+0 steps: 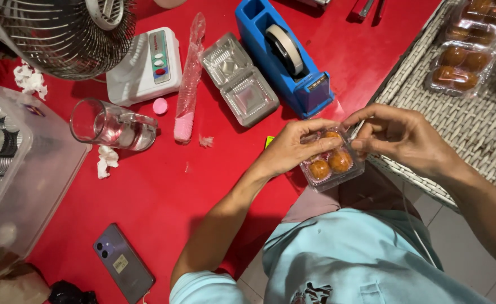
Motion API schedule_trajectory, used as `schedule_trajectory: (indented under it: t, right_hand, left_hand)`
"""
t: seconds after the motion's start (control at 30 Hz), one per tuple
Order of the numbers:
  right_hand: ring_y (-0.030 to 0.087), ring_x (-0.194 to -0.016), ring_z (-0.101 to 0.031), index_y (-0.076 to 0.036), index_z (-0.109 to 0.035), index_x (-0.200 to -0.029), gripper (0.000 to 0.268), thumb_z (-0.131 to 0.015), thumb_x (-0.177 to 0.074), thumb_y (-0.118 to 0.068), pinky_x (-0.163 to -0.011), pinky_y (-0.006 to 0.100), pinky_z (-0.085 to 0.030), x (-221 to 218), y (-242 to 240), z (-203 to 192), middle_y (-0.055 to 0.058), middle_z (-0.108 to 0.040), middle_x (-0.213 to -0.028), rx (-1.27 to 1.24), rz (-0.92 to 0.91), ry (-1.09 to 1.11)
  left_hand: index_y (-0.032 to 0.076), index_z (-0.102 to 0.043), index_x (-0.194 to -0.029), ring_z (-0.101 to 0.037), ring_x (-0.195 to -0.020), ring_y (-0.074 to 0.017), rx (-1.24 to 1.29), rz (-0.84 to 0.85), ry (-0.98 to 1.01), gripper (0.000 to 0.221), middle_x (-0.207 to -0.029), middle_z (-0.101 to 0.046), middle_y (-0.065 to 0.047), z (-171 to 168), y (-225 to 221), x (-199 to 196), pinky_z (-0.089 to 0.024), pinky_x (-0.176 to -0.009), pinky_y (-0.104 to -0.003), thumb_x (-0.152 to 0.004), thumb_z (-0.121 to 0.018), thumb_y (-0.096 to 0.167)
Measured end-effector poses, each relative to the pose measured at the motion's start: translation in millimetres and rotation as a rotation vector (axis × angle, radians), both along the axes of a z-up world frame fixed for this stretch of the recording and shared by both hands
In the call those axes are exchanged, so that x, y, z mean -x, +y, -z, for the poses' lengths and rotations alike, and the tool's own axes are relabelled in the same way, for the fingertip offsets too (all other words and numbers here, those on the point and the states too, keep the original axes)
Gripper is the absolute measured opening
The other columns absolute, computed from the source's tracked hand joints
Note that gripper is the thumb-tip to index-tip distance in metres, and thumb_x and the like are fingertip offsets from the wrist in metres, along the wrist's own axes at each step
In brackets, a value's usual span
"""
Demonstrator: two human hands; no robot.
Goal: Packaging small round pastries into plastic containers
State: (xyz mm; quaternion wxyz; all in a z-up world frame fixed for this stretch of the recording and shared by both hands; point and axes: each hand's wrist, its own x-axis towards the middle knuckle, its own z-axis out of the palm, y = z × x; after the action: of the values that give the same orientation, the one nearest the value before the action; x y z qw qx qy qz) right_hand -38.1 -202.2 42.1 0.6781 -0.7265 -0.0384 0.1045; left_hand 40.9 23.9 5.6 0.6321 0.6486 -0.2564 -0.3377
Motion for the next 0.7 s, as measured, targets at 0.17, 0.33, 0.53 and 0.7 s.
schedule_trajectory:
  t: [0.17, 0.33, 0.53, 0.7]
  right_hand:
    - [0.017, -0.069, -0.077, -0.005, -0.07, -0.126, 0.038, -0.072, -0.088, -0.008, -0.073, 0.03, -0.068, 1, -4, 8, 0.008, -0.078, -0.079, 0.064, 0.019, -0.057]
    - [0.016, -0.069, -0.072, -0.004, -0.073, -0.123, 0.035, -0.073, -0.088, -0.005, -0.07, 0.028, -0.062, 1, -5, 12, 0.009, -0.075, -0.08, 0.026, 0.04, -0.023]
    - [0.017, -0.065, -0.073, -0.005, -0.073, -0.123, 0.035, -0.072, -0.089, -0.01, -0.067, 0.029, -0.063, 2, -2, 6, 0.009, -0.075, -0.076, 0.041, 0.058, -0.019]
    - [0.015, -0.064, -0.069, -0.004, -0.073, -0.123, 0.034, -0.074, -0.089, -0.008, -0.064, 0.026, -0.059, 4, -3, 13, 0.007, -0.074, -0.076, 0.012, 0.113, -0.025]
  left_hand:
    - [0.001, -0.071, -0.123, -0.063, -0.109, -0.0074, 0.036, 0.007, 0.032, 0.036, -0.116, -0.07, -0.001, 13, -2, -2, -0.054, -0.095, -0.023, -0.095, -0.073, 0.024]
    - [0.0, -0.07, -0.125, -0.063, -0.11, -0.0073, 0.043, 0.028, 0.071, 0.036, -0.115, -0.071, -0.001, 15, -5, -2, -0.054, -0.097, -0.023, -0.096, -0.072, 0.022]
    - [0.002, -0.07, -0.126, -0.065, -0.11, -0.0085, 0.008, 0.031, 0.06, 0.036, -0.116, -0.072, -0.001, 9, -7, -4, -0.053, -0.095, -0.023, -0.098, -0.069, 0.025]
    - [0.004, -0.072, -0.122, -0.056, -0.091, -0.0044, -0.033, -0.017, -0.06, 0.037, -0.1, -0.067, 0.004, -1, -14, 1, -0.045, -0.08, -0.022, -0.099, -0.065, 0.033]
